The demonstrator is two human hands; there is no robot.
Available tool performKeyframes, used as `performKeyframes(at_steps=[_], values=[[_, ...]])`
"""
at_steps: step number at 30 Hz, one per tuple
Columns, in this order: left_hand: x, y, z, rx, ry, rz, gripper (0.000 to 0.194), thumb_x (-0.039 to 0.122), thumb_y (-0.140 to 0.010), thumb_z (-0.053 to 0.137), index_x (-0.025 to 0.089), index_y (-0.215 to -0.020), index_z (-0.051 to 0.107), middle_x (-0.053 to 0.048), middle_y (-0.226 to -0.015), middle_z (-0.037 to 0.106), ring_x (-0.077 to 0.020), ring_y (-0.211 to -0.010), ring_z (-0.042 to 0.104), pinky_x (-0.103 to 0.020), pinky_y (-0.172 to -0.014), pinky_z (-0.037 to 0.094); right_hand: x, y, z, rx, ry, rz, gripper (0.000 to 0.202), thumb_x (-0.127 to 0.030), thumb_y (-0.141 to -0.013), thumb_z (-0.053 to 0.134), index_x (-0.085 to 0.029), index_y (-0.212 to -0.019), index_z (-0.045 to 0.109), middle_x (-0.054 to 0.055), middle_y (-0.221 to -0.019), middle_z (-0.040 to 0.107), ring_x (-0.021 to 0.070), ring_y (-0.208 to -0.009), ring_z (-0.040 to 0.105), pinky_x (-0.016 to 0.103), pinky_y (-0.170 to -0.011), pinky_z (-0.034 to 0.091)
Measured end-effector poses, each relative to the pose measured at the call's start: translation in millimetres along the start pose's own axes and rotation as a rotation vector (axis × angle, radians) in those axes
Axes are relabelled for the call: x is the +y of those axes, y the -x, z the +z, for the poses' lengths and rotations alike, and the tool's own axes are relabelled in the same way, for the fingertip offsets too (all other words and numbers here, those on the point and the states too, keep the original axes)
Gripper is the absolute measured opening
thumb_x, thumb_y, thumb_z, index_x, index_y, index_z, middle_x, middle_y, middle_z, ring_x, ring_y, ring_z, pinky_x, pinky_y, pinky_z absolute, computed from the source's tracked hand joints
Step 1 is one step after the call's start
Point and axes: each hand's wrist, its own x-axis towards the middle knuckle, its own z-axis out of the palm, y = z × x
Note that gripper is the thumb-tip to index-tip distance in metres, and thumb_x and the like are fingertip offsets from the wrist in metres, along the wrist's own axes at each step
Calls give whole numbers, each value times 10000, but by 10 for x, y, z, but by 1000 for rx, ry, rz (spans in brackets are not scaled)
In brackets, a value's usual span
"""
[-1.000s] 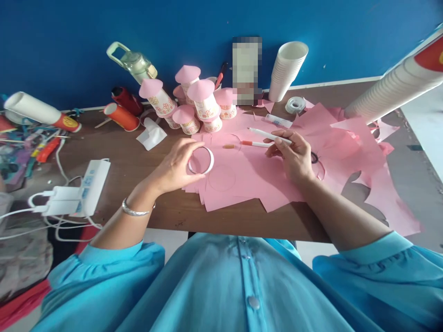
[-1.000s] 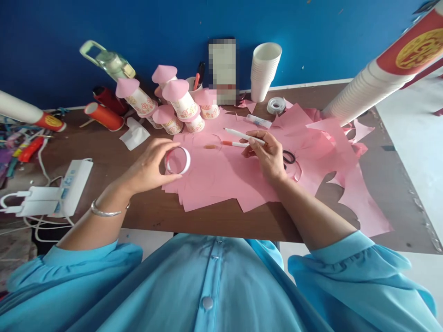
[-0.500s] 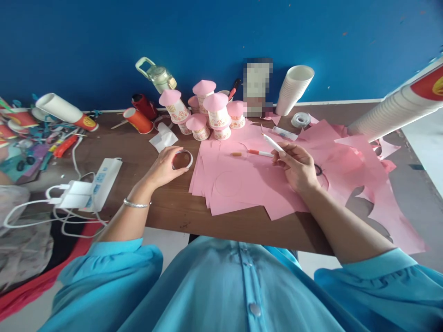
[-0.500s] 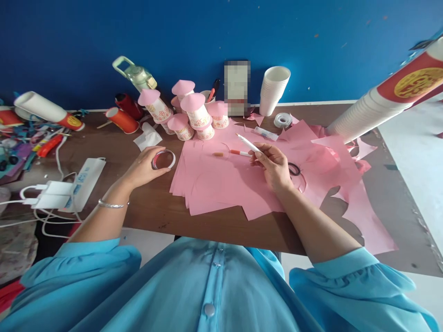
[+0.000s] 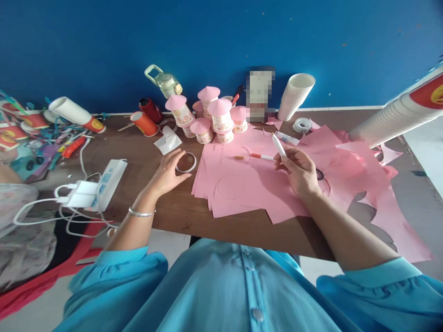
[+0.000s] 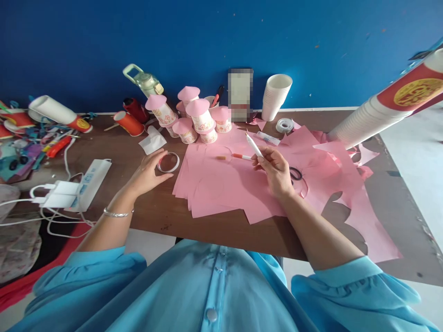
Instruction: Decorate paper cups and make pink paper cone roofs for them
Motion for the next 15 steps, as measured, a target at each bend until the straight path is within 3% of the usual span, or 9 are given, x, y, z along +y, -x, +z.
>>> performKeyframes(at_steps=[4,9,13,15], values=[[-69,-8,51,10,-2,-49,735,386,-884,756,197,-1519,438,-190,-1591,523,-368,-1505,475,-612,-1247,388,0,-2,2,-16,7,-7,284,-393,-854,806,-256,-1092,733,-13,-857,718,135,-714,658,285,-665,592],[-140,-45,27,100,-31,-31,585,452,-938,663,221,-1450,499,-143,-1470,622,-409,-1360,580,-638,-1177,435,9,-32,10,26,93,-74,282,-414,-881,749,-240,-1094,689,-7,-856,702,142,-746,656,292,-683,584],[-84,-45,-3,186,-96,-22,558,465,-958,606,359,-1481,443,-27,-1606,462,-469,-1477,433,-731,-1215,334,58,-89,-10,91,177,-120,248,-435,-903,675,-237,-1044,623,-6,-878,663,137,-742,627,293,-683,563],[37,-37,10,225,-74,20,565,459,-961,594,365,-1497,445,-39,-1620,424,-481,-1473,426,-735,-1228,305,73,-98,-32,135,259,-131,228,-429,-918,637,-241,-1038,591,-25,-827,626,135,-700,594,292,-671,537]])
